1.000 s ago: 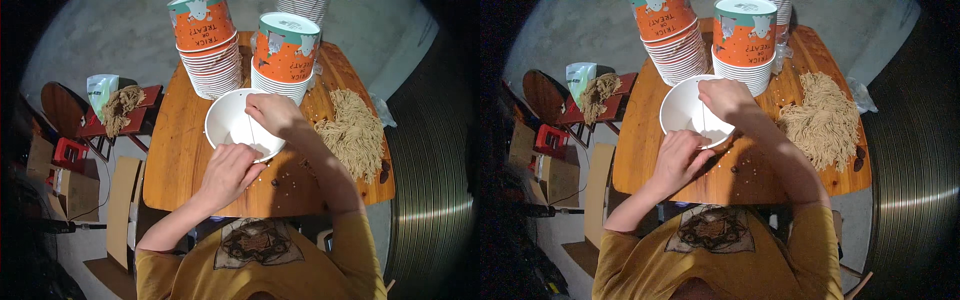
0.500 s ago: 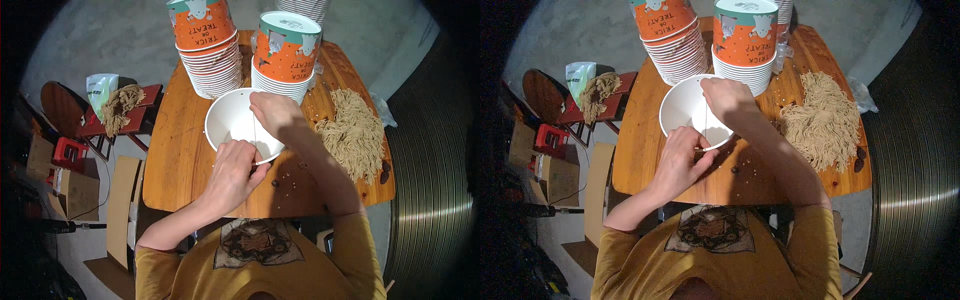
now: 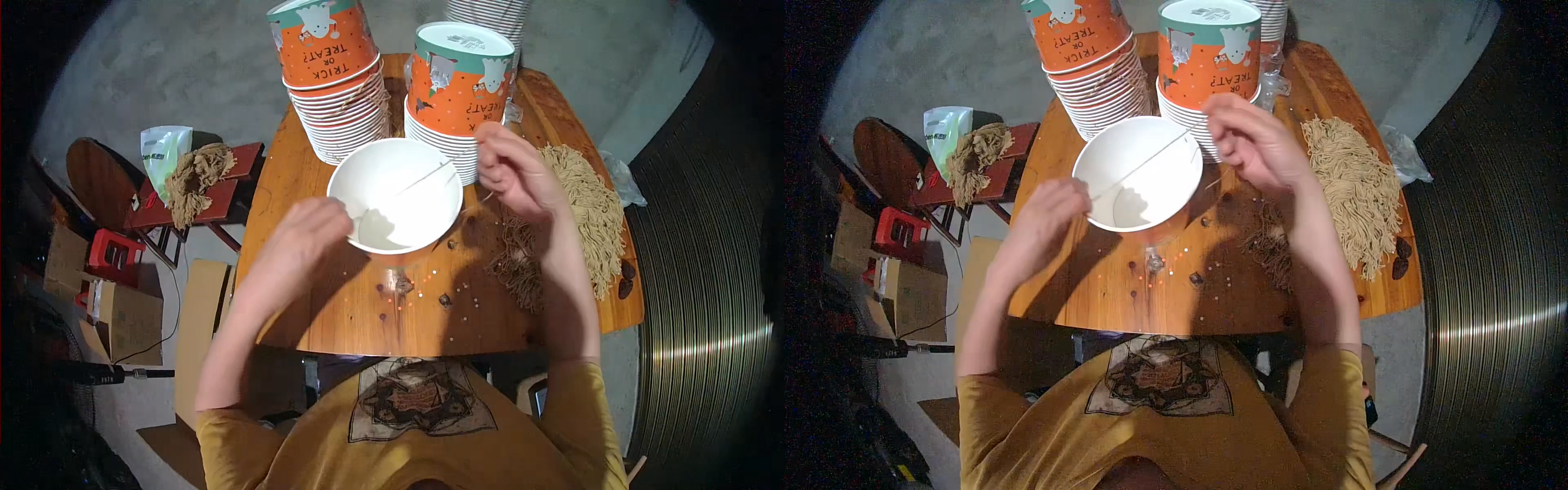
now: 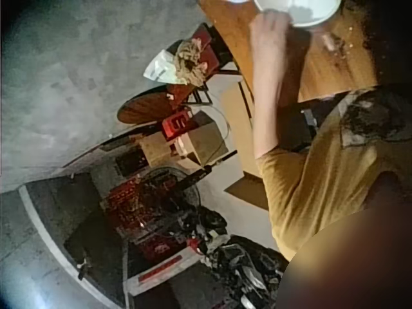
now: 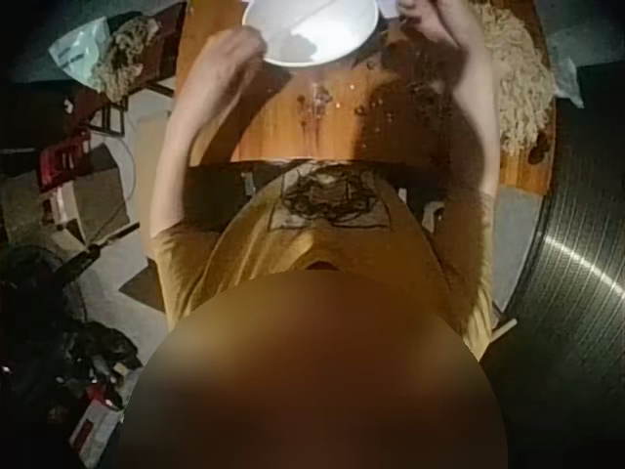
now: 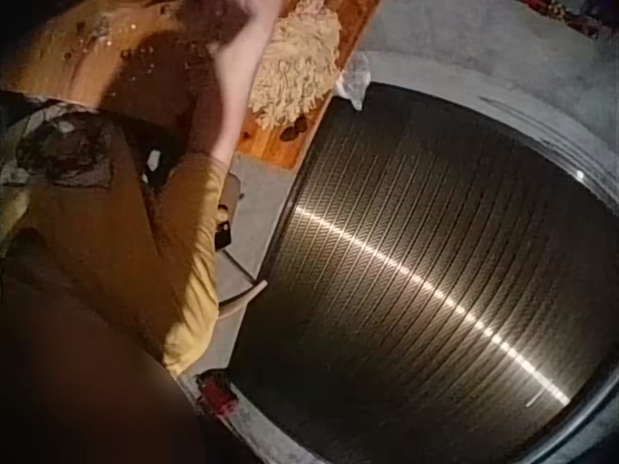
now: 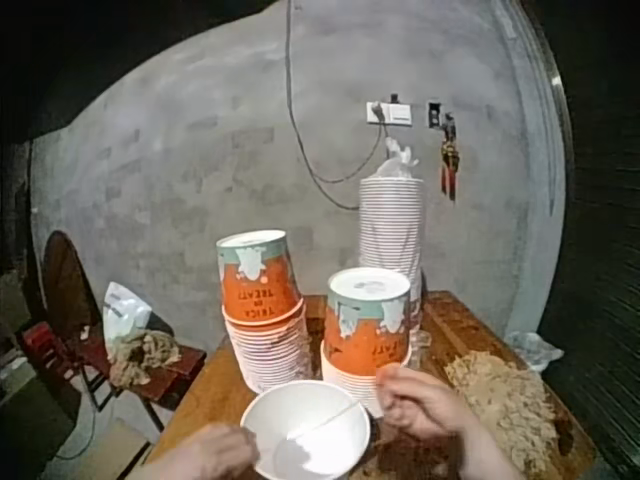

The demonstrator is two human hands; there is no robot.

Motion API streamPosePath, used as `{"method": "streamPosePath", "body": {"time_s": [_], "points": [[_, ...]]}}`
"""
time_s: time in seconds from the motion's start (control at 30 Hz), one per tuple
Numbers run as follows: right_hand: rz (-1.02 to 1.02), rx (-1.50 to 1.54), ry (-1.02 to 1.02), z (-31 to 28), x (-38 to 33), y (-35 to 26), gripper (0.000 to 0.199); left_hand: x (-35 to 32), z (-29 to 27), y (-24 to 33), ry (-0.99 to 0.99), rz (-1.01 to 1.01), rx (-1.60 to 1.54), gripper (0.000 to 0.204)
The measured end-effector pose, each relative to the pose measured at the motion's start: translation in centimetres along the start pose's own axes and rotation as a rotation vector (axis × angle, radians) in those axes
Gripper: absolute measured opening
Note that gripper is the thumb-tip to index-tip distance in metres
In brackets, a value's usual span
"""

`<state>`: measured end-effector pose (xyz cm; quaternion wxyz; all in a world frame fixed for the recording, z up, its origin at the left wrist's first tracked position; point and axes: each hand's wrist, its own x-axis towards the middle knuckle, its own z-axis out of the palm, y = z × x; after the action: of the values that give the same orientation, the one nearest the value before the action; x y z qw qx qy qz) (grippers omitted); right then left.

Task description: Preparing and packaging fibrous filler material into festive paper cups.

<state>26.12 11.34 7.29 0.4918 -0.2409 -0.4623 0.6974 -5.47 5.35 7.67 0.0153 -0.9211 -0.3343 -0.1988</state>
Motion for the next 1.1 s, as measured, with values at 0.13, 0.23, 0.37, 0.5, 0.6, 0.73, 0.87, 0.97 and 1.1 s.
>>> {"method": "streamPosePath", "body": {"time_s": [0.13,0.23,0.37,0.5,0.6,0.73,0.87,0.97,1.1], "points": [[-0.121,0.417,-0.025,-3.5,-2.3,0.7,0.024,-0.1,0.9,-4.4,0.066,-0.039,0.092,0.023],[-0.173,0.57,-0.008,-3.6,-4.2,0.9,0.026,0.2,1.5,-6.2,0.102,-0.034,0.127,0.022],[-0.202,0.58,0.028,-5.1,-5.7,2.0,0.022,1.1,2.0,-6.7,0.144,0.0,0.14,0.017],[-0.219,0.16,0.263,-3.9,-6.9,2.2,0.02,1.5,1.7,-7.5,0.131,0.038,0.141,0.014],[-0.233,-0.091,0.306,-1.3,-6.2,2.2,0.024,1.7,1.5,-7.6,0.114,0.037,0.085,0.011],[-0.523,-0.309,0.355,0.5,-4.8,3.4,0.016,2.9,1.3,-2.8,0.272,-0.213,-0.342,0.008],[-0.211,-0.16,0.136,2.0,-4.5,4.8,0.021,4.1,2.1,4.0,0.007,-0.444,-0.457,0.031],[-0.432,-0.483,0.141,3.7,-4.7,5.9,0.026,5.7,2.7,4.7,-0.117,-0.527,-0.53,0.03],[-0.262,-0.89,0.21,5.0,-5.2,6.1,0.016,5.0,3.0,3.5,-0.151,-0.566,-0.643,0.031]]}}
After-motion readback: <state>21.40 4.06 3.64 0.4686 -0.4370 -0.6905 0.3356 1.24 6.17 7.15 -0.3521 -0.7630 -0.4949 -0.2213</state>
